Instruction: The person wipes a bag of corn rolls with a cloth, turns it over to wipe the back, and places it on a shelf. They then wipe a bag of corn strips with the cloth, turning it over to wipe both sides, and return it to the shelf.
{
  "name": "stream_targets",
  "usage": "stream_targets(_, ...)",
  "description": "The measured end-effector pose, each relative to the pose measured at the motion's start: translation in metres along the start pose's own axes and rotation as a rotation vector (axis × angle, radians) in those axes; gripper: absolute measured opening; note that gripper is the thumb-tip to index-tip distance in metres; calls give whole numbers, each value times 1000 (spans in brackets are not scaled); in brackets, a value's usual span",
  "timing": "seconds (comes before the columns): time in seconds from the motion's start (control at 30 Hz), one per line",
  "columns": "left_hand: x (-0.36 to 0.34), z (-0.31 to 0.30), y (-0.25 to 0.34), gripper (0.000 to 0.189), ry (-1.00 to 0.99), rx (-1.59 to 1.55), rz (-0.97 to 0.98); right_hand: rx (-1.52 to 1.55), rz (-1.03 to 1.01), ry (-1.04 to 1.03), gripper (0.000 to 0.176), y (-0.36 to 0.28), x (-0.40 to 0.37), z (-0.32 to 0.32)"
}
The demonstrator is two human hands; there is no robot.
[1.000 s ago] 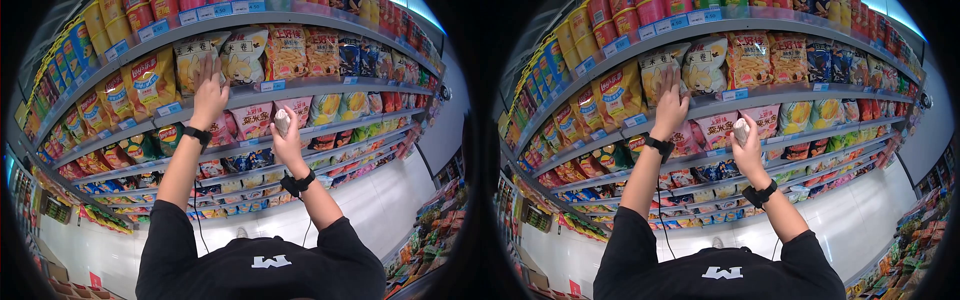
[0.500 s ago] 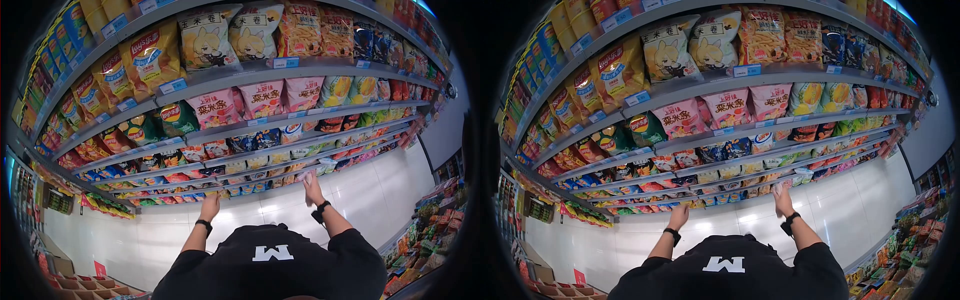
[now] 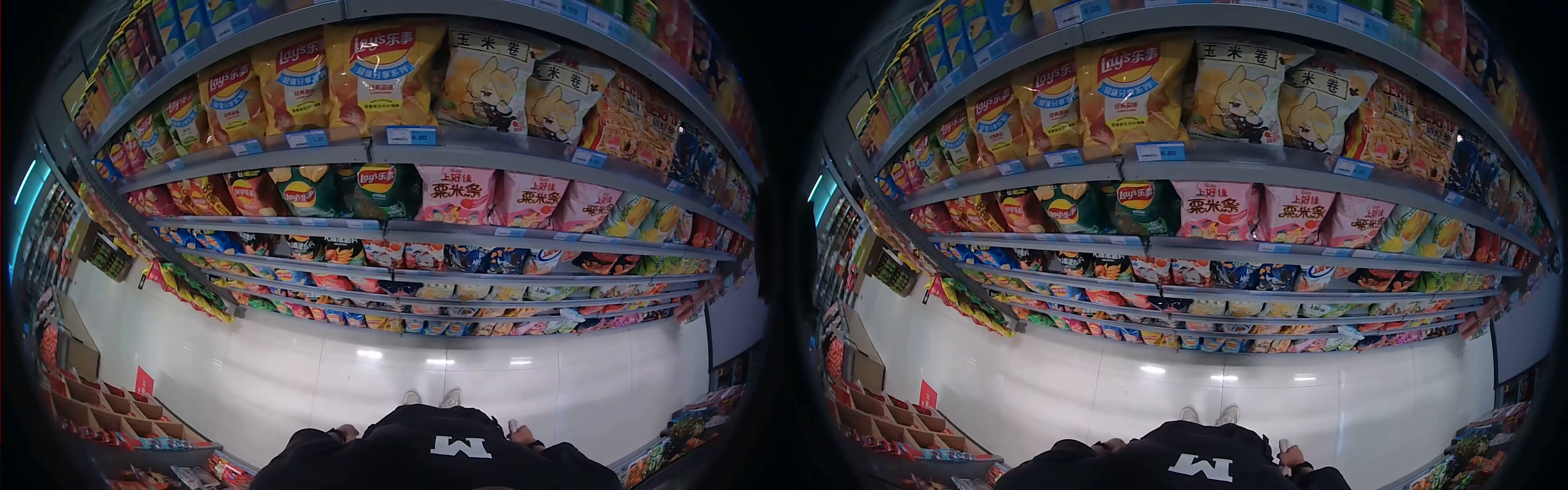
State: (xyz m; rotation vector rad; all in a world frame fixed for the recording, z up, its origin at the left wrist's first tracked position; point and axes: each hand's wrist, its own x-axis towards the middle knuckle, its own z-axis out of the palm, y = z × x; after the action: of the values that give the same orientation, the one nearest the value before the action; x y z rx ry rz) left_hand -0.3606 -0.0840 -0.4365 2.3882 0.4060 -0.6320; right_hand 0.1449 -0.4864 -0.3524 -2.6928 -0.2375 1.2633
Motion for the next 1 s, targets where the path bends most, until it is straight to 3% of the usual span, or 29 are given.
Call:
stream_targets(0.07,34,-37,-21,29,-315,-290,-307,-101,-96,-99,62,-14,6,-7)
stream_targets(0.1,47,-54,-19,20,-130,-577,-457,-98,-163,-11,61,-32,6,-15)
stream_targets(0.17,71,-76,-32,27,179,-489,-239,-102,-283,129,58,-50,17,-27)
stream_targets(0.2,74,-112,-1,19,384,-955,-509,-112,-296,131,58,-57,21,-34)
stream_targets(0.23,82,-128,2,21,489,-943,-469,-91,-335,160,56,-68,23,-42)
stream_targets(0.37,80,-170,26,27,628,-1023,-455,-43,-405,261,55,-87,49,-49)
stream_targets(0.47,72,-141,25,27,545,-1119,-528,9,-401,233,51,-96,53,-57)
stream_targets(0.5,67,-116,18,22,506,-869,-550,7,-409,233,51,-93,59,-57)
stream_targets(0.53,61,-93,11,18,394,-890,-578,-2,-437,211,54,-89,64,-56)
stream_targets(0.57,60,-68,-6,18,45,-190,-338,-9,-462,189,57,-84,68,-56)
stream_targets(0.6,48,-56,2,17,-91,-74,-217,-6,-463,187,57,-83,65,-60)
stream_targets(0.63,45,-42,17,17,-292,-417,-601,-27,-442,141,57,-79,61,-62)
stream_targets(0.67,36,-20,17,20,-402,-703,-658,-50,-422,96,56,-78,59,-66)
stream_targets(0.7,14,-7,27,20,-161,-583,-466,-51,-427,95,56,-71,61,-68)
stream_targets(0.77,9,-4,45,19,-137,-584,-484,-114,-391,33,57,-52,72,-68)
stream_targets(0.9,18,-19,79,20,-66,-576,-528,-191,-345,7,58,-21,109,-74)
stream_targets(0.93,32,-33,81,23,-261,-705,-715,-194,-347,4,58,-25,111,-80)
stream_targets(1.0,32,-57,93,27,-27,-769,-761,-227,-324,17,59,-30,111,-95)
